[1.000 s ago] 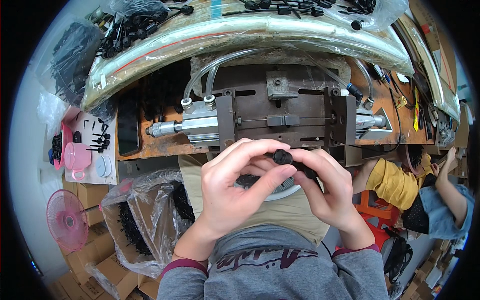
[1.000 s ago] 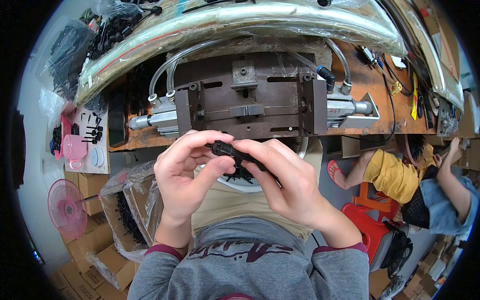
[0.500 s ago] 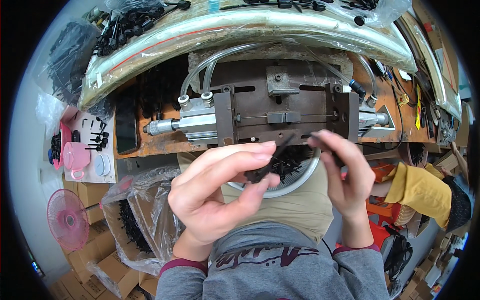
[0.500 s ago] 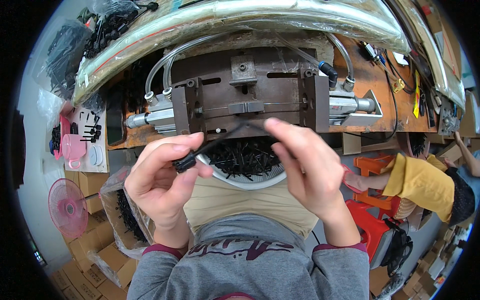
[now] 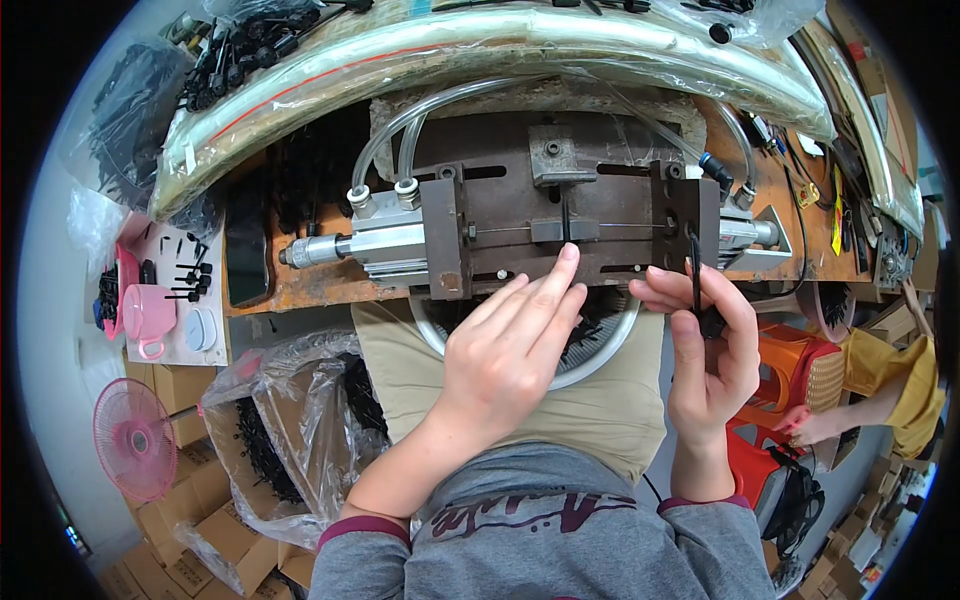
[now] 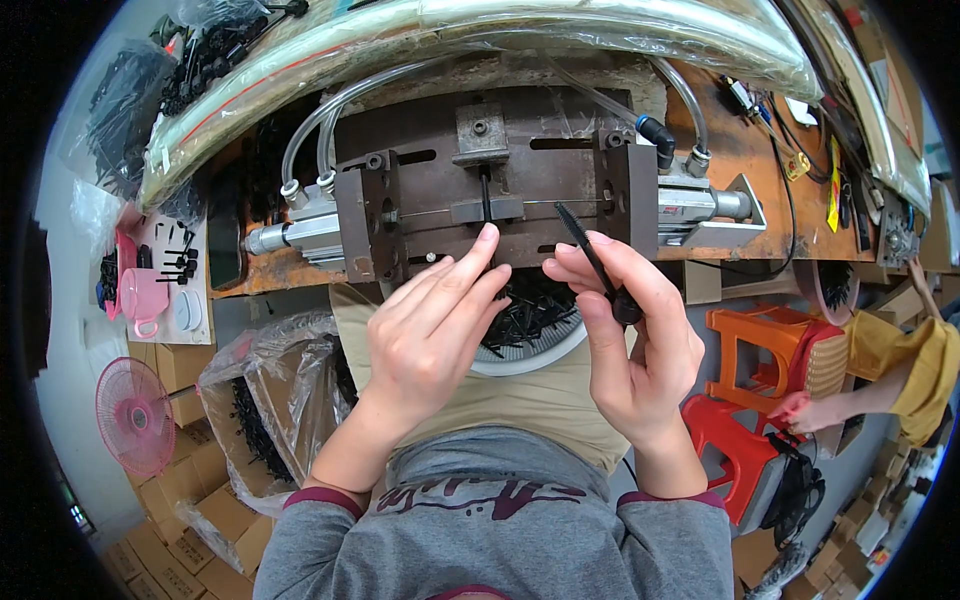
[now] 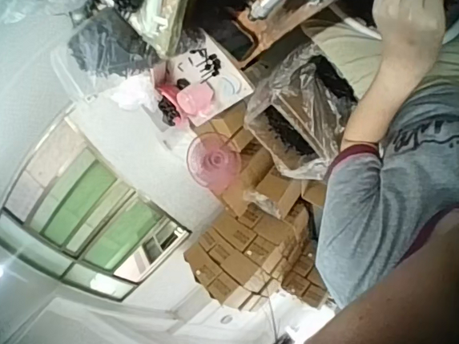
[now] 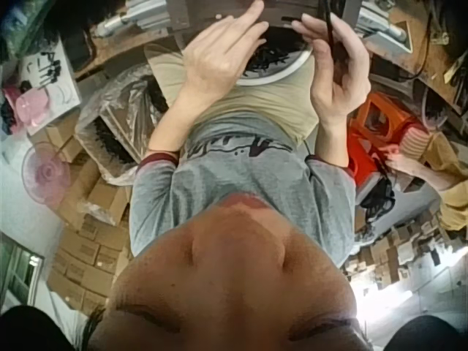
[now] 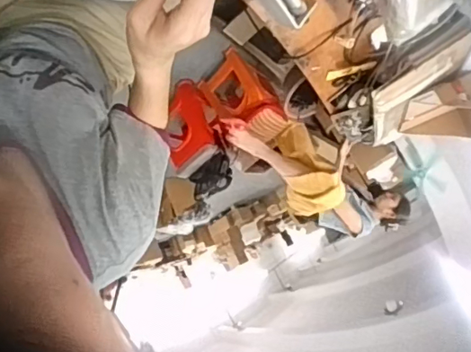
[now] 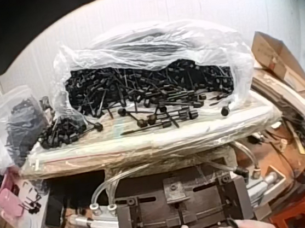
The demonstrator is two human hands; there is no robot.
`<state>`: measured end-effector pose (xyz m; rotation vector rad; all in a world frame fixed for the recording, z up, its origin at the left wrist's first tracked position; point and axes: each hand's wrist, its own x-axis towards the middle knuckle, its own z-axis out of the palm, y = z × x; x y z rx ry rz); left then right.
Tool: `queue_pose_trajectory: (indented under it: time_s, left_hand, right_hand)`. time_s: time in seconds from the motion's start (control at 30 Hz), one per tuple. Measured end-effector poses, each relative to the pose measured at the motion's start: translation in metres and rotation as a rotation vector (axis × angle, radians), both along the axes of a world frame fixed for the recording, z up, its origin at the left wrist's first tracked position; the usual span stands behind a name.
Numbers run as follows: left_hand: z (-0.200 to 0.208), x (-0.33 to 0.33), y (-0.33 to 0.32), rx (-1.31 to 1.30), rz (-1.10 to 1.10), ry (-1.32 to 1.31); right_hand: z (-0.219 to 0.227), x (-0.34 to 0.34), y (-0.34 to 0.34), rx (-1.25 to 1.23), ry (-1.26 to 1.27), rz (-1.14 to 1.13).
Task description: Manually assembling small plastic components using a benchtop fixture.
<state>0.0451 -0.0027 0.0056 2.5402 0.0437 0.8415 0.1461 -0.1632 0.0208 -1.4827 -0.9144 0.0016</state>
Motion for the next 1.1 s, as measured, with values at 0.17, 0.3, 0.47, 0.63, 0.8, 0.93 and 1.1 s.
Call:
queue_pose_trajectory:
  time_s: [0.17,0.3,0.47,0.63,0.8,0.93,1.1]
  left_hand:
    - [0.011,0.007,0.001,0.105,0.045,0.059]
    - [0.011,0.005,0.003,0.074,0.044,0.086]
    - [0.013,0.004,0.003,0.067,0.046,0.126]
    - [0.013,0.003,0.005,0.081,0.056,0.139]
    - [0.021,-0.001,0.003,-0.003,-0.047,-0.027]
    - [0.020,-0.006,-0.011,-0.086,-0.180,-0.169]
    - [0.019,-0.011,-0.011,-0.235,-0.197,-0.151]
  right_hand:
    - [0.002,-0.005,0.000,0.000,0.086,0.027]
    - [0.004,-0.007,-0.002,0.013,0.281,0.077]
    - [0.017,-0.012,-0.001,-0.018,0.564,0.093]
    - [0.018,-0.014,0.000,0.003,0.767,0.161]
    - [0.010,-0.010,-0.003,-0.037,0.670,0.166]
    - [0.010,-0.023,0.007,-0.034,0.768,0.281]
    - [0.012,-0.025,0.011,-0.077,0.839,0.308]
